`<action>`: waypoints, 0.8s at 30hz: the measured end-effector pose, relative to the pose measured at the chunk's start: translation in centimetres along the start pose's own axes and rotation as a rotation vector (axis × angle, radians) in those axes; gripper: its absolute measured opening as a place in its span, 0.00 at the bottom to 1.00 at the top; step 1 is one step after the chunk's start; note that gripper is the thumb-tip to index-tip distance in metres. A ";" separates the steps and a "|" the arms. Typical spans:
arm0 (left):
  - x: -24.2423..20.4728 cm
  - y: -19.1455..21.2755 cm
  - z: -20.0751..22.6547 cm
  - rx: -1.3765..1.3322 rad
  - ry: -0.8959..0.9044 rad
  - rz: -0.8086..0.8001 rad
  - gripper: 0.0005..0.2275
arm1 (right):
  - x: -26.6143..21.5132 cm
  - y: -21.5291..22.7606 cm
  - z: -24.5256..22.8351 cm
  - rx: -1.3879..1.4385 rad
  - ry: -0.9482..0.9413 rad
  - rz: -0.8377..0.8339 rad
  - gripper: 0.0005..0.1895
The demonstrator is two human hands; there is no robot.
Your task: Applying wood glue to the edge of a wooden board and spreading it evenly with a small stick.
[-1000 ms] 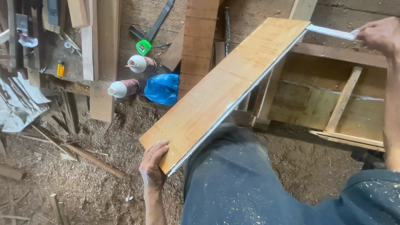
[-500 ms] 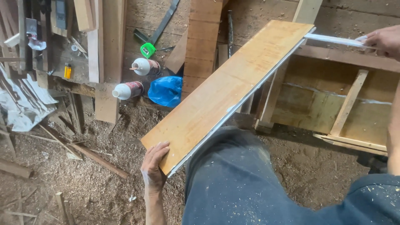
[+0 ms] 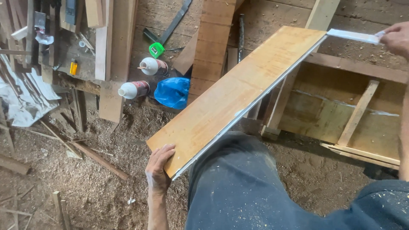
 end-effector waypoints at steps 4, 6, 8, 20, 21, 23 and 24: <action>-0.2 -0.1 0.4 0.027 -0.003 0.008 0.20 | -5.8 -2.9 -9.6 -0.939 0.109 0.034 0.26; 0.1 0.1 0.8 0.033 -0.003 0.009 0.19 | -11.4 -3.0 -14.9 -0.793 0.034 -0.048 0.23; 0.1 0.3 1.3 0.040 0.001 0.008 0.18 | -16.8 -3.7 -18.8 -0.645 -0.037 -0.130 0.21; 1.1 0.7 2.7 0.110 -0.014 0.010 0.15 | -37.4 -8.2 -30.2 -0.491 0.514 0.013 0.12; 1.1 0.8 2.9 0.075 -0.031 0.031 0.15 | -38.4 -8.8 -30.6 -0.486 0.540 -0.017 0.13; 1.2 0.9 3.0 0.038 -0.050 0.056 0.15 | -40.1 -9.3 -31.5 -0.484 0.568 -0.045 0.16; 1.2 0.7 2.8 0.032 -0.042 0.039 0.15 | -41.2 -8.9 -32.7 -0.513 0.647 0.062 0.15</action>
Point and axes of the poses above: each hand's wrist, its own x-axis towards the middle knuckle, its own y-axis out of the back of the hand, z = x × y, the point moved 8 cm from there along x, towards the middle knuckle, and after that the axes turned 5 degrees about -z, right-handed, at the moved point
